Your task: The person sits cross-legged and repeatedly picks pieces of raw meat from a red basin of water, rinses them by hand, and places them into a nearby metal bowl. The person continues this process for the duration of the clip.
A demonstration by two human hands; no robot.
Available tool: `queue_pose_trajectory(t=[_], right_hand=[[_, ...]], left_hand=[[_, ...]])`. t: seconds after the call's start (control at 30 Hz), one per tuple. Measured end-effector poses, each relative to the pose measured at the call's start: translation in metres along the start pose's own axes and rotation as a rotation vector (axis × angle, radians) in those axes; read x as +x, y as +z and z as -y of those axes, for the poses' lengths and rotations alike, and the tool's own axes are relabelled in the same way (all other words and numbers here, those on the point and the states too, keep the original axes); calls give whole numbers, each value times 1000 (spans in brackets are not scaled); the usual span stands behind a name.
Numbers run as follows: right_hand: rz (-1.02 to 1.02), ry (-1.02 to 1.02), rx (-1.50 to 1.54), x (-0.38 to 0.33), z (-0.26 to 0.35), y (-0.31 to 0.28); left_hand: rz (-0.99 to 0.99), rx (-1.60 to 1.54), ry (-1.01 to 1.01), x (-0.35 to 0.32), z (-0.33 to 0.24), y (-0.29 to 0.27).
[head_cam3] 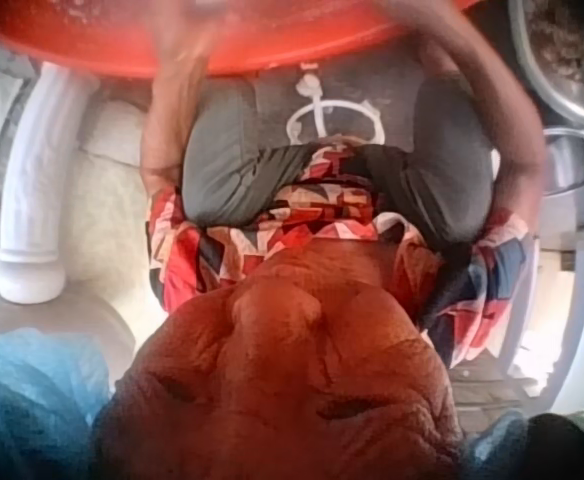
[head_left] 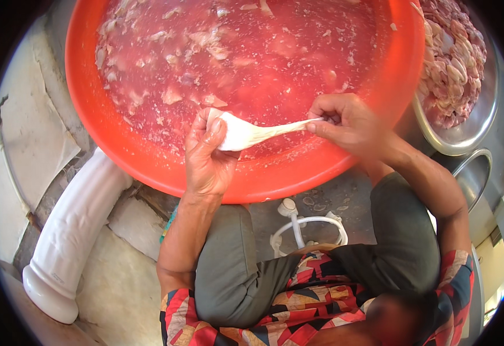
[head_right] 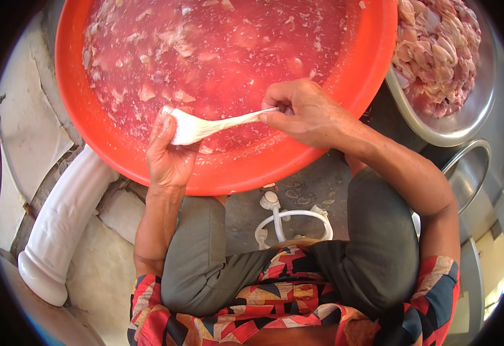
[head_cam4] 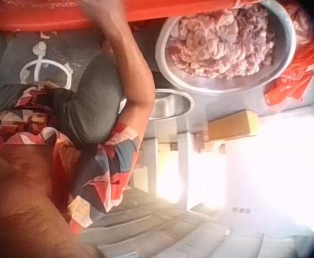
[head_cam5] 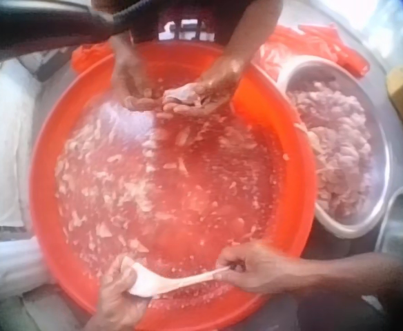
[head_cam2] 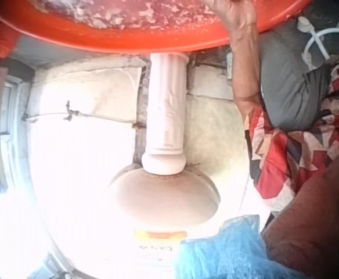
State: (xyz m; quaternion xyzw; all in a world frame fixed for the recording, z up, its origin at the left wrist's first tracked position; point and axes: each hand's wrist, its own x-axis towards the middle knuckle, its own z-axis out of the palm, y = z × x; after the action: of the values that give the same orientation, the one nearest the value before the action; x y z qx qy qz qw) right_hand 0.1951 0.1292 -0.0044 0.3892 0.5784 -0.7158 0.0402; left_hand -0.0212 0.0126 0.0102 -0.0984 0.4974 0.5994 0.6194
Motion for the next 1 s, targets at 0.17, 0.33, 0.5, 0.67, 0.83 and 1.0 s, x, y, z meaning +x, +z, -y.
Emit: queue_pose_trajectory(t=[0.17,0.33,0.5,0.67,0.83,1.0], right_hand=[[25,-70,-80,9,-3,6],[30,-59,-96,13,3,9],[20,-49,-72,13,-3,8],[66,-69,-143,13,-5,6],[-124,-502,-494,10,-10,6],[-61,-601,-205,22,11,25]], left_hand=[[44,-162,-65,-6,0,-10],[115,-223,-60,-9,-1,-23],[47,-237,-70,-9,0,-16],[-10,-94,-57,-12,-4,-4],[154,286,185,-14,-1,7],[316,845,566,-20,5,20]])
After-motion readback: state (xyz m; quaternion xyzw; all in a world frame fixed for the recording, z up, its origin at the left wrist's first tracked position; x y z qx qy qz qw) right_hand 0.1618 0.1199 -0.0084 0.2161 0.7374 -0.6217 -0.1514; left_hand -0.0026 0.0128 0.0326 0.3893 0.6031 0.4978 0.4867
